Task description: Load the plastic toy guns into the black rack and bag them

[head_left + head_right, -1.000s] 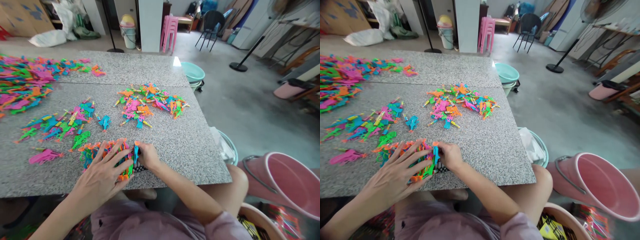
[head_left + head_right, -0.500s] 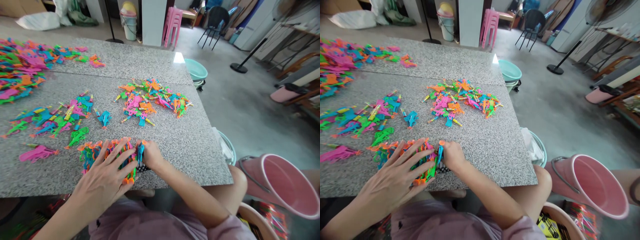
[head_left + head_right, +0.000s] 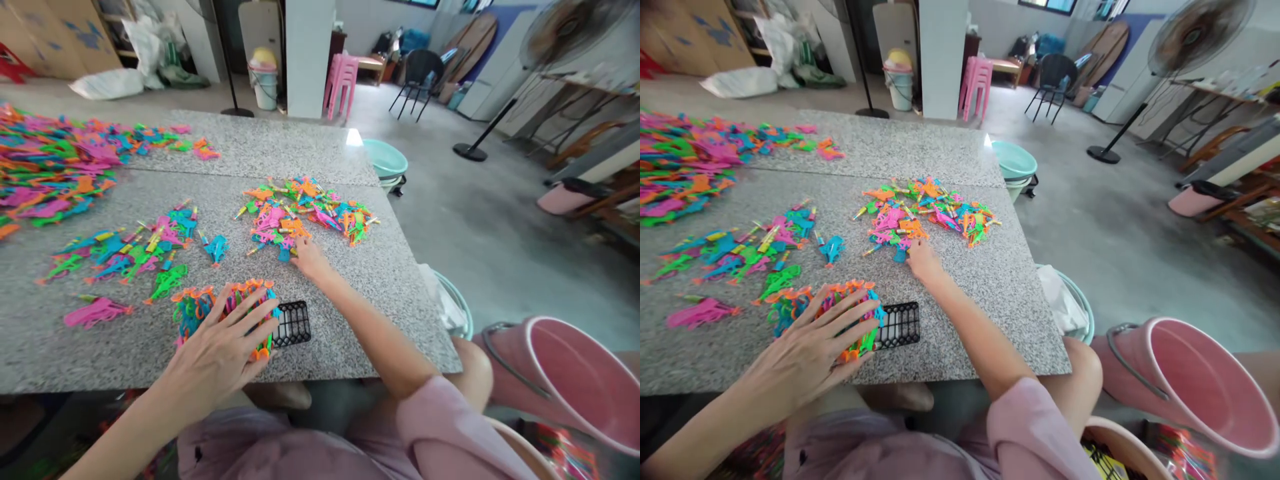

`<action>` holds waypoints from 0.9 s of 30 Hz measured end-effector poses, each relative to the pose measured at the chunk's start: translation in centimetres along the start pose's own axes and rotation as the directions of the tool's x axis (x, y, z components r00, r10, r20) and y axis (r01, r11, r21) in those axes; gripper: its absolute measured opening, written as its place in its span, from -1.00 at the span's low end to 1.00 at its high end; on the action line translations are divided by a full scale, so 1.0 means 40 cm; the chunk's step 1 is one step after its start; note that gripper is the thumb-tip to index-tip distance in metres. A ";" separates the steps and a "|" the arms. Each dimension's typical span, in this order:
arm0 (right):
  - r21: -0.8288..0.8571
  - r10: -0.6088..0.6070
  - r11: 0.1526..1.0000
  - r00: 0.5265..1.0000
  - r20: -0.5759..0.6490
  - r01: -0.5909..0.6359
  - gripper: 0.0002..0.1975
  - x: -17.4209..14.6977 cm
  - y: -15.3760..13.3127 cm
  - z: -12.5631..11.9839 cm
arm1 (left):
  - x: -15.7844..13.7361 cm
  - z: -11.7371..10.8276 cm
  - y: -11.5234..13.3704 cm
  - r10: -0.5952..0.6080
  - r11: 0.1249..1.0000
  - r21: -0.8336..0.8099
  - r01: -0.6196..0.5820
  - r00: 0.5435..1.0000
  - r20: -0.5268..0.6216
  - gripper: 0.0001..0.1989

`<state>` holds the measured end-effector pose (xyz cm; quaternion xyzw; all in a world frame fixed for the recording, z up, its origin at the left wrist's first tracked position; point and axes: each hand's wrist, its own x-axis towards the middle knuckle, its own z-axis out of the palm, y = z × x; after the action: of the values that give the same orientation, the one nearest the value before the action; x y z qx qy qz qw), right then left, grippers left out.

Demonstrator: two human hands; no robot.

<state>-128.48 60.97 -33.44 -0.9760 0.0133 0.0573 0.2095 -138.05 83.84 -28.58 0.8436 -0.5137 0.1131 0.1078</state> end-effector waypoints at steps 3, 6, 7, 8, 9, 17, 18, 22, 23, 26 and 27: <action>-0.037 0.007 0.999 0.998 0.060 -0.005 -0.66 -0.015 0.010 -0.002 | -0.001 -0.001 -0.002 0.004 1.000 0.016 -0.004 1.000 -0.002 -0.73; 0.001 0.035 0.999 0.994 0.102 -0.035 -0.82 -0.087 0.051 -0.005 | -0.004 -0.003 -0.005 0.015 1.000 0.002 -0.015 1.000 0.018 -0.75; 0.055 0.049 0.997 0.994 0.096 -0.054 -0.89 -0.116 0.069 -0.004 | -0.005 -0.003 -0.006 0.014 1.000 0.000 -0.014 0.999 0.031 -0.76; 0.128 0.073 0.988 0.995 0.075 -0.082 -0.96 -0.146 0.086 0.000 | -0.005 -0.003 -0.006 0.013 1.000 0.000 -0.013 0.999 0.041 -0.76; 0.218 0.107 0.969 0.993 0.041 -0.113 -0.96 -0.174 0.100 0.007 | -0.005 -0.003 -0.007 0.010 1.000 0.004 -0.011 0.999 0.050 -0.75; 0.895 0.136 0.440 0.991 0.013 -0.072 -0.71 -0.349 0.032 0.156 | 0.004 -0.002 -0.001 -0.014 1.000 0.028 0.012 0.998 0.064 -0.75; 0.901 0.127 0.430 0.992 0.000 -0.055 -0.74 -0.360 0.013 0.169 | 0.005 -0.003 0.000 -0.013 1.000 0.028 0.011 0.998 0.069 -0.74; 0.854 0.137 0.519 0.990 -0.037 -0.040 -0.81 -0.378 -0.039 0.180 | 0.008 -0.008 -0.002 -0.007 1.000 0.015 0.005 0.997 0.081 -0.74; 0.815 0.135 0.578 0.990 -0.043 -0.043 -0.81 -0.378 -0.046 0.177 | 0.008 -0.008 -0.002 -0.006 1.000 0.012 0.006 0.997 0.080 -0.74; 0.629 0.121 0.775 0.991 -0.056 -0.059 -0.83 -0.372 -0.061 0.164 | 0.008 -0.007 -0.002 -0.005 1.000 0.005 0.005 0.997 0.074 -0.75; 0.572 0.109 0.818 0.992 -0.056 -0.058 -0.84 -0.369 -0.065 0.160 | 0.007 -0.006 -0.001 -0.004 1.000 0.005 0.004 0.997 0.072 -0.75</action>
<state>-143.68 66.01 -36.47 -0.8690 0.0816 0.0175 0.4877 -137.89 83.68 -28.27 0.8484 -0.5154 0.0837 0.0876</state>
